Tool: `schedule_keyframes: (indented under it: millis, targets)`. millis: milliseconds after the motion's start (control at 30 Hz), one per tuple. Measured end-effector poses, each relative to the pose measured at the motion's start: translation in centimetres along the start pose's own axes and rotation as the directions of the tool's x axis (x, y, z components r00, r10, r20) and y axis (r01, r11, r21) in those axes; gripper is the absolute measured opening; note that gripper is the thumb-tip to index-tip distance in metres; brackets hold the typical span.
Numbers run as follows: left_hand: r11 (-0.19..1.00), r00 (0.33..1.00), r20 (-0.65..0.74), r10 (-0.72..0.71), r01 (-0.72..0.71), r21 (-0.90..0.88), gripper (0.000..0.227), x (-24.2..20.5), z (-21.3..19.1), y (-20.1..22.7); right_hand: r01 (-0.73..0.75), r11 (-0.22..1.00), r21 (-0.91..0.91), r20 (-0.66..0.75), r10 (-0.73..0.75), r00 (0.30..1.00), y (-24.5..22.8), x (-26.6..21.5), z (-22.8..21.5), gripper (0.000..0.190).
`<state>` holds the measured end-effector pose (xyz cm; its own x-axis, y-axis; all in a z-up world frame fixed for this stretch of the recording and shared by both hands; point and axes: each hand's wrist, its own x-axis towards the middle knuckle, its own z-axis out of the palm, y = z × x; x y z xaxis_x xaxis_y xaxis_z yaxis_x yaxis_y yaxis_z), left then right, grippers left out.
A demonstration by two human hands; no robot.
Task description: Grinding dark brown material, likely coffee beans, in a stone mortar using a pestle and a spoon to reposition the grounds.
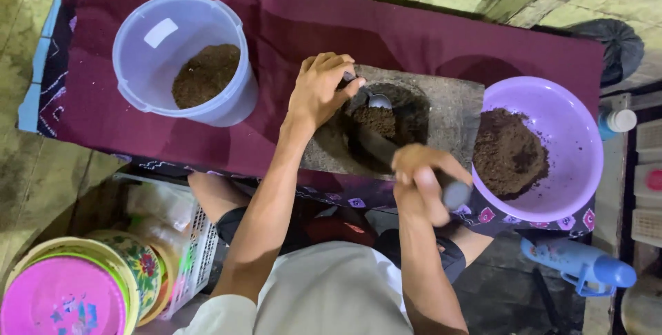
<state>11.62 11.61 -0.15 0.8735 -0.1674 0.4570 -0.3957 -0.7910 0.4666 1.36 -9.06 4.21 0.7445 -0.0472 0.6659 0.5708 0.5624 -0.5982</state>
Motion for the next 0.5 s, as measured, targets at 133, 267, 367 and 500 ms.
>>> schedule_keyframes:
  millis: [133, 267, 367, 500]
  targets:
    - [1.000, 0.997, 0.075, -0.007, 0.006, 0.008, 0.028, -0.2, -0.7, 0.5, 0.022, 0.999, -0.029, -0.141, -0.026, 0.990, -0.5, -0.6, -1.0, 0.021]
    - [0.999, 0.992, 0.117, -0.044, 0.043, 0.018, 0.029, 0.2, -0.4, 0.4, 0.001, 1.000, 0.002, -0.165, 0.000, 0.986, -2.7, -0.8, -0.1, 0.020]
    - [0.999, 0.993, 0.112, -0.027, 0.022, 0.040, 0.024, 0.1, -0.4, 0.2, 0.093, 0.994, -0.050, -0.222, -0.102, 0.970, 0.5, -1.4, 0.3, 0.020]
    - [1.000, 0.989, 0.147, -0.024, 0.024, 0.002, 0.026, -0.2, -0.2, -0.2, 0.089, 0.985, -0.145, -0.256, -0.125, 0.959, 0.7, -1.3, 0.3, 0.022]
